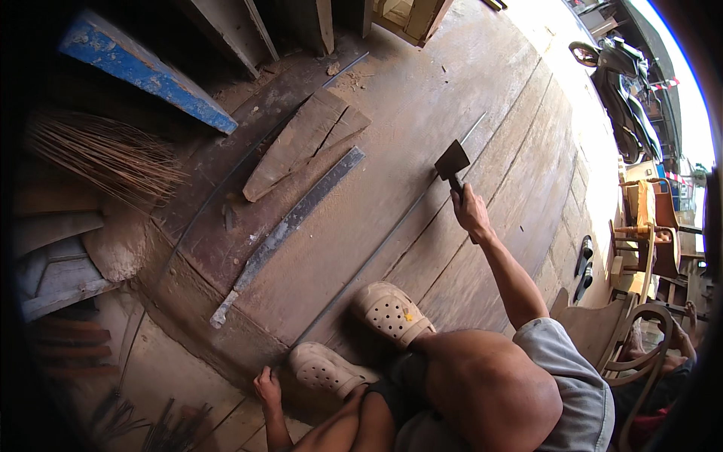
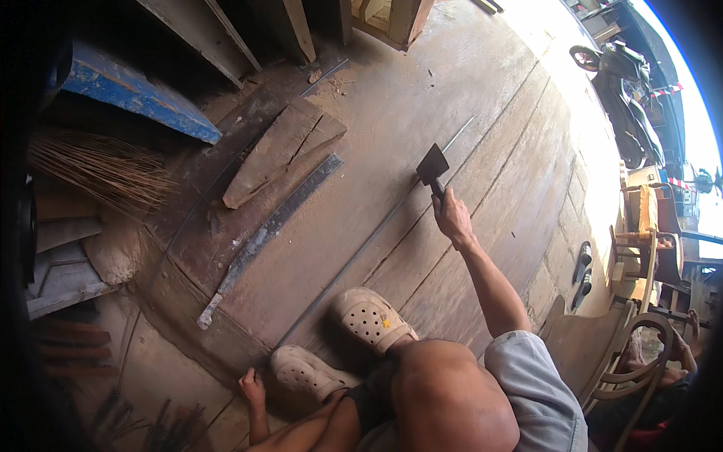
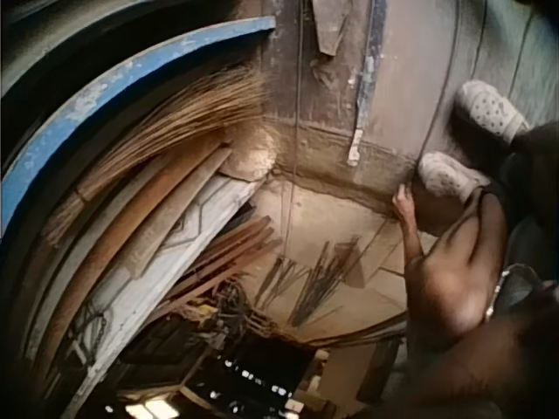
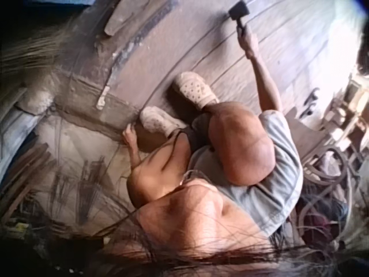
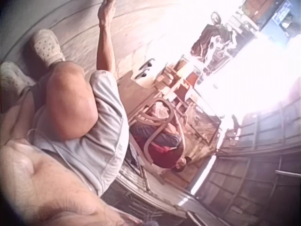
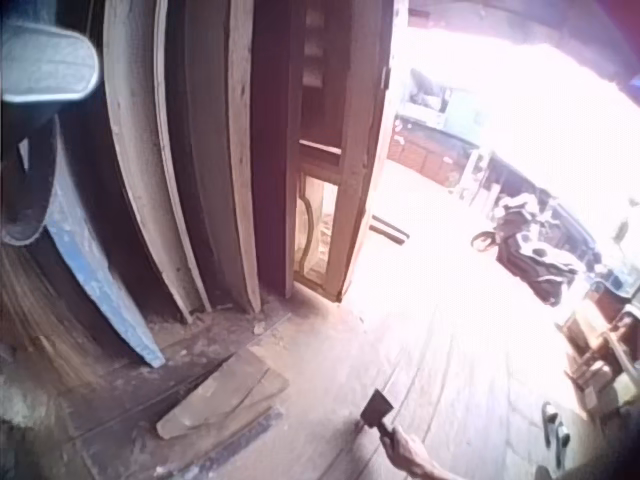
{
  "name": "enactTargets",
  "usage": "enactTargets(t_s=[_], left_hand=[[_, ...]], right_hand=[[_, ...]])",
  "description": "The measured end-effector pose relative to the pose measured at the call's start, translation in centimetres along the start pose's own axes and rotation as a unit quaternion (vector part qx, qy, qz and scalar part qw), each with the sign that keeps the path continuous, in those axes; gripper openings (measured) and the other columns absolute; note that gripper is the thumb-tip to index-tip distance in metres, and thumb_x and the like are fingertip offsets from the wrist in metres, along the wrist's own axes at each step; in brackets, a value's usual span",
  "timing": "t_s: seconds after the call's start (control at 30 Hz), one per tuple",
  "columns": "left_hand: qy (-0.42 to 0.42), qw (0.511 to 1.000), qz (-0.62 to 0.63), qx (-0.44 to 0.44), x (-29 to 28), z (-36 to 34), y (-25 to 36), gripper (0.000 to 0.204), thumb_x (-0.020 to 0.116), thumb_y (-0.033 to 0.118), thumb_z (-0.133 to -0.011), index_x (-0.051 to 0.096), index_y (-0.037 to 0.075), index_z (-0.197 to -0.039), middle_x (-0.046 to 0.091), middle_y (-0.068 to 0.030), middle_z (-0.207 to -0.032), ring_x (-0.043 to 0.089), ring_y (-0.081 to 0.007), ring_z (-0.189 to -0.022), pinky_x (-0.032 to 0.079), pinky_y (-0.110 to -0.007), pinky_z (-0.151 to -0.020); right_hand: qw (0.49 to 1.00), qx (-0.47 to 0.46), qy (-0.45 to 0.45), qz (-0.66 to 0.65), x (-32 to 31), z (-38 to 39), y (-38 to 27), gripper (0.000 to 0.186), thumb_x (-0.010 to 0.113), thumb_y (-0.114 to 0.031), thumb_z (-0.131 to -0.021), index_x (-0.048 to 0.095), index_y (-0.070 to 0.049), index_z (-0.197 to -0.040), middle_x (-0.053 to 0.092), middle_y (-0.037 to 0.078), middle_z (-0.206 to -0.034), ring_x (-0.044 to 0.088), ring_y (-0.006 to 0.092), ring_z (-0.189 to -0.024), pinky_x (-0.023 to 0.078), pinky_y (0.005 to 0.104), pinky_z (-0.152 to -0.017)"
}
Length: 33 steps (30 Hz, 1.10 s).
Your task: The person is sharpening or flattening the ends of metal rods using a hand-held striking tool. They place the tip of a metal rod on a hard surface and strike it several times with the tool before setting it aside.
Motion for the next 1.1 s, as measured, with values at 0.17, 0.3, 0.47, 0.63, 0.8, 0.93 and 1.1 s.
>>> enactTargets(t_s=[0.17, 0.3, 0.47, 0.63, 0.8, 0.93, 1.1], left_hand=[[0.022, 1.000, -0.014, 0.003, -0.9, 0.1, 0.4, 0.012, 0.066, 0.012, -0.087, 0.059, 0.002, -0.089, 0.063, -0.0219, -0.080, 0.058, -0.0457, -0.081, 0.044, -0.052, -0.072], [-0.025, 1.000, -0.013, -0.009, -1.5, -0.5, 1.4, 0.013, 0.066, 0.013, -0.087, 0.059, 0.002, -0.089, 0.063, -0.0228, -0.080, 0.058, -0.0461, -0.080, 0.044, -0.052, -0.070], [0.007, 1.000, 0.003, 0.015, -1.3, -0.4, 0.6, 0.016, 0.068, 0.015, -0.087, 0.059, 0.002, -0.088, 0.062, -0.0237, -0.080, 0.057, -0.0469, -0.076, 0.044, -0.053, -0.069], [0.009, 1.000, -0.010, -0.004, -1.5, -0.1, 1.0, 0.019, 0.068, 0.018, -0.087, 0.060, 0.001, -0.089, 0.062, -0.0241, -0.080, 0.059, -0.0467, -0.078, 0.045, -0.053, -0.069], [-0.058, 0.998, -0.003, -0.024, -1.1, -1.1, 0.4, 0.018, 0.068, 0.018, -0.087, 0.060, 0.001, -0.090, 0.063, -0.0245, -0.080, 0.060, -0.0461, -0.082, 0.045, -0.053, -0.072], [-0.009, 1.000, -0.001, -0.004, -0.7, 0.0, -0.5, 0.019, 0.068, 0.019, -0.087, 0.061, 0.002, -0.090, 0.063, -0.0249, -0.080, 0.060, -0.0461, -0.081, 0.045, -0.053, -0.072], [-0.041, 0.999, -0.011, -0.018, -1.9, -0.3, 0.7, 0.020, 0.068, 0.020, -0.087, 0.062, 0.002, -0.090, 0.064, -0.0244, -0.081, 0.060, -0.0463, -0.081, 0.046, -0.053, -0.072]], right_hand=[[0.998, 0.013, 0.049, -0.039, -2.6, 1.4, -3.6, 0.028, 0.054, -0.029, -0.098, 0.047, -0.002, -0.100, 0.063, 0.029, -0.073, 0.062, 0.0490, -0.070, 0.046, 0.0559, -0.060], [0.996, 0.049, 0.075, -0.022, -0.5, 3.9, -4.1, 0.029, 0.054, -0.031, -0.097, 0.046, -0.003, -0.100, 0.063, 0.029, -0.074, 0.063, 0.0492, -0.072, 0.046, 0.0571, -0.061], [1.000, -0.021, -0.009, 0.008, -1.5, 2.3, -2.6, 0.030, 0.054, -0.034, -0.097, 0.046, -0.004, -0.099, 0.062, 0.029, -0.072, 0.062, 0.0496, -0.069, 0.046, 0.0589, -0.060], [0.991, 0.013, 0.135, -0.013, -3.8, 0.1, -4.6, 0.032, 0.051, -0.035, -0.099, 0.047, -0.004, -0.103, 0.065, 0.027, -0.073, 0.063, 0.0477, -0.069, 0.047, 0.0566, -0.059], [0.996, 0.075, 0.058, 0.000, 1.2, -1.7, 0.8, 0.036, 0.052, -0.035, -0.098, 0.047, 0.000, -0.106, 0.063, 0.035, -0.082, 0.063, 0.0511, -0.083, 0.048, 0.0579, -0.072], [0.998, 0.061, 0.034, 0.005, -1.9, -3.2, -0.1, 0.036, 0.054, -0.036, -0.097, 0.051, -0.001, -0.099, 0.063, 0.031, -0.083, 0.060, 0.0512, -0.081, 0.046, 0.0566, -0.069], [0.988, 0.084, 0.120, -0.051, -4.3, -2.5, -3.7, 0.034, 0.050, -0.036, -0.100, 0.051, -0.002, -0.103, 0.064, 0.029, -0.085, 0.061, 0.0497, -0.080, 0.045, 0.0568, -0.066]])
Point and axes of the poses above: each hand's wrist, its own z-axis away from the middle knuckle, its own x-axis out of the palm, y = z × x, the point moved 1 cm from there along -z, towards the middle knuckle
